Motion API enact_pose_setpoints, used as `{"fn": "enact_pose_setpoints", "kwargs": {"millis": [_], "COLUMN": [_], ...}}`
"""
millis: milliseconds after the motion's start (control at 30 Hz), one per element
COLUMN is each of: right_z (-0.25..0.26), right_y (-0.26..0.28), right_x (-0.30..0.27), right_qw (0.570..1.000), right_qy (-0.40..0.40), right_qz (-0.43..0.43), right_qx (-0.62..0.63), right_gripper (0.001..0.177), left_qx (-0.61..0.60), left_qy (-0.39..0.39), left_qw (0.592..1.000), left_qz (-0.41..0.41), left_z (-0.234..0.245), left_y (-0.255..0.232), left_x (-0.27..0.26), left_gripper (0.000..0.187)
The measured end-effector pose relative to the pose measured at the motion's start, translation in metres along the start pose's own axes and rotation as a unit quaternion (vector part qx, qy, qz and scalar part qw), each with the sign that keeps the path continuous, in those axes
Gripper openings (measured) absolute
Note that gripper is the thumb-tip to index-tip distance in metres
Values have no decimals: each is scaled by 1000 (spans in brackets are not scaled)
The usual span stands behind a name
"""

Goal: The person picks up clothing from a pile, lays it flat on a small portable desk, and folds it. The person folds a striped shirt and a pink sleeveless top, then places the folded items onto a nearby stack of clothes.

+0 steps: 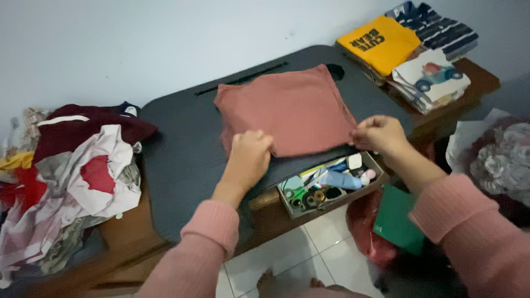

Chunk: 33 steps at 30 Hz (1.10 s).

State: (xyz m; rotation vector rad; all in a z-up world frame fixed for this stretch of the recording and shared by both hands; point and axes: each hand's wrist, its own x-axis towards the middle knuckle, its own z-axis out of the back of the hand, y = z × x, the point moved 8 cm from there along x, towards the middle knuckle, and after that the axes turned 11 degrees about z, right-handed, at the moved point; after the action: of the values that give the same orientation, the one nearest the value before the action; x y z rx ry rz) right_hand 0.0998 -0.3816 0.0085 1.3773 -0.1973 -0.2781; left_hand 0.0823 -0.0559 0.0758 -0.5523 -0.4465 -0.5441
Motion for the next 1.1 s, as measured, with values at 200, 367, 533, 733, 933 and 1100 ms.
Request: {"fn": "enact_pose_setpoints", "kwargs": {"millis": [200, 367, 533, 733, 933, 1100], "right_z": [4, -20, -95, -162, -163, -161], "right_y": [-5, 67, 70, 49, 36, 44], "right_x": [-27, -77, -78, -70, -67, -71], "right_qw": [995, 830, 840, 802, 784, 796], "right_qy": [-12, -140, 6, 91, 119, 144], "right_qz": [84, 325, 387, 399, 355, 344], "right_qx": [-48, -431, -381, -436, -495, -478], "right_gripper": [9, 16, 21, 48, 65, 68], "left_qx": [-53, 20, 51, 138, 82, 39], "left_qy": [0, -157, -103, -13, -23, -3], "left_qw": [997, 968, 865, 902, 883, 885], "left_qz": [53, 194, 489, 410, 461, 465], "left_z": [1, 43, 49, 24, 37, 50], "left_y": [-12, 19, 117, 121, 122, 131], "left_x": [-37, -62, -74, -33, -53, -64], "left_gripper": [18, 20, 33, 43, 28, 37]}}
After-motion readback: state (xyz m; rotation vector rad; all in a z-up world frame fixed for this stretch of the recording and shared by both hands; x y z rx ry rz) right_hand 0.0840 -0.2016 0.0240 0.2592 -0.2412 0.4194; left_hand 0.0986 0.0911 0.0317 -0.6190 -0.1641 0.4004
